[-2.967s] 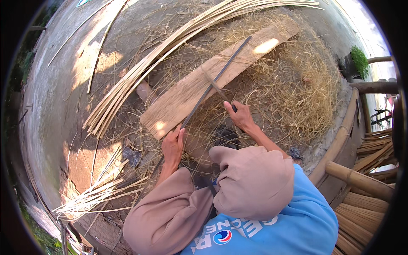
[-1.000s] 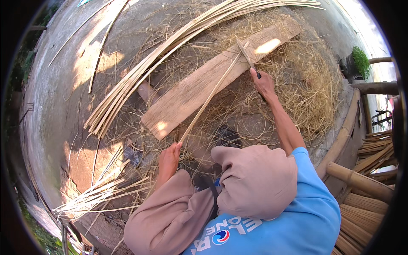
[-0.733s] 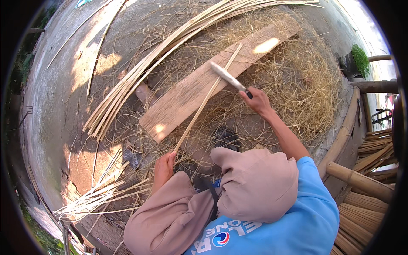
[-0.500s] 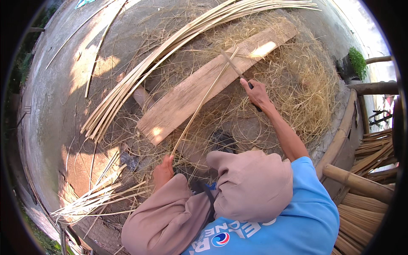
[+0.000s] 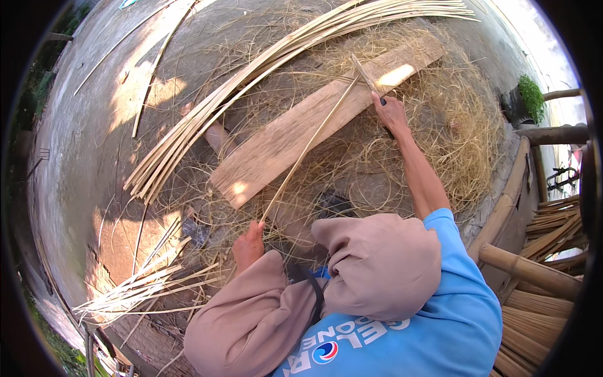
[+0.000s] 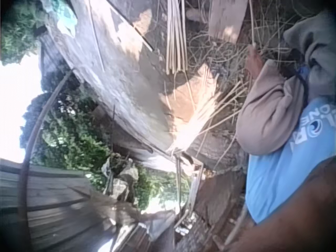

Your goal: The person sits on the ground and uses a knife to split long bamboo strips into thinner pieces on a wooden board. The person repeatedly picks up strips, splits them, and places the finished pieces aside.

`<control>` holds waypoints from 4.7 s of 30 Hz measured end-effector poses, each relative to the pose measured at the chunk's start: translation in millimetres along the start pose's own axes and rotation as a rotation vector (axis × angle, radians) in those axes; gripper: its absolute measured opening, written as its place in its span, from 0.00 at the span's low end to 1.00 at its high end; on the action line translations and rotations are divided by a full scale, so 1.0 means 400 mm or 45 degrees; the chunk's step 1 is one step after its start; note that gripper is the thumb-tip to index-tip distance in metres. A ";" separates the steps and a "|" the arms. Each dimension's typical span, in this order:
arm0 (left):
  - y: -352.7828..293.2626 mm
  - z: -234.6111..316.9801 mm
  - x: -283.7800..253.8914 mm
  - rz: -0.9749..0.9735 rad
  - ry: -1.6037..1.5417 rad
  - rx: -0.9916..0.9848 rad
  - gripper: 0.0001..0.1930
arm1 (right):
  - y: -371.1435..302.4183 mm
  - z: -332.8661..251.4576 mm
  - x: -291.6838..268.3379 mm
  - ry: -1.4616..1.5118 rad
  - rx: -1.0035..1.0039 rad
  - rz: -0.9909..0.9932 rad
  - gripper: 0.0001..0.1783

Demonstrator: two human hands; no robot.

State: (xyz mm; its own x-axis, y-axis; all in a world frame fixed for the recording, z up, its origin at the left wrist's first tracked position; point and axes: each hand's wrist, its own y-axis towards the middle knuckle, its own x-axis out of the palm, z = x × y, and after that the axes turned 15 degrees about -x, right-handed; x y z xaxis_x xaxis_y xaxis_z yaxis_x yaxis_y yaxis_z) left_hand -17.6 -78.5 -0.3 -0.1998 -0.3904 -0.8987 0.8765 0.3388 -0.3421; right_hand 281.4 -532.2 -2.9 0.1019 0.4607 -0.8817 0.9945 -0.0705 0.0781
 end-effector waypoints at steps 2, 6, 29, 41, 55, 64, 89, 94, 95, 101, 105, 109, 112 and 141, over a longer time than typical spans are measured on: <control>-0.024 -0.027 -0.014 -0.077 -0.035 -0.137 0.20 | -0.053 -0.077 0.031 0.153 0.002 -0.119 0.37; -0.018 -0.082 -0.024 -0.280 -0.305 -0.117 0.23 | -0.374 -0.228 0.091 0.267 -0.532 -0.438 0.34; 0.105 -0.109 -0.103 -1.004 -0.765 -0.338 0.28 | -0.165 -0.050 0.014 0.137 -0.040 -0.108 0.37; -0.006 -0.380 -0.124 -0.787 -0.635 -0.386 0.28 | -0.138 -0.112 0.029 -0.024 -0.161 -0.242 0.38; 0.026 -0.206 -0.095 -0.472 -0.713 -0.239 0.22 | -0.364 -0.329 0.133 0.385 -0.236 -0.439 0.33; 0.054 -0.076 -0.078 -0.287 -0.666 -0.170 0.21 | -0.302 -0.224 0.073 0.089 -0.534 -0.464 0.32; 0.089 -0.262 -0.228 -1.229 -0.925 -0.688 0.22 | -0.299 -0.095 0.089 0.168 -0.480 -0.247 0.35; 0.064 -0.273 -0.220 -1.186 -0.867 -0.742 0.22 | -0.214 -0.077 0.027 0.198 -0.113 -0.292 0.33; 0.066 -0.278 -0.222 -1.162 -0.843 -0.755 0.22 | -0.247 -0.102 0.042 0.199 -0.378 -0.306 0.33; -0.002 -0.451 -0.313 -1.329 -0.861 -0.842 0.23 | -0.092 0.029 0.025 0.068 -0.143 -0.169 0.39; -0.050 -0.583 -0.322 -1.231 -0.641 -0.818 0.22 | 0.040 0.164 -0.064 0.159 0.138 0.053 0.40; -0.104 -0.630 -0.296 -1.266 -0.783 -0.974 0.22 | -0.164 -0.058 0.029 0.180 -0.218 -0.391 0.38; -0.120 -0.695 -0.300 -1.304 -0.803 -1.065 0.22 | -0.287 -0.064 0.084 0.116 -0.652 -0.214 0.37; -0.010 -0.046 0.012 0.123 -0.224 -0.020 0.19 | -0.535 -0.411 0.081 0.452 -0.600 -0.709 0.33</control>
State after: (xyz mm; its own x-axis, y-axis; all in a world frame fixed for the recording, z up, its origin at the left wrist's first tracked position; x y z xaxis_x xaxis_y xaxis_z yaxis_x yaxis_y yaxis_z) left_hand -30.1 -66.0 -8.4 -0.0343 -0.4987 -0.8661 0.8806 0.3947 -0.2622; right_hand 76.1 -356.8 28.2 -0.4880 0.5771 -0.6549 0.8002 0.5955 -0.0715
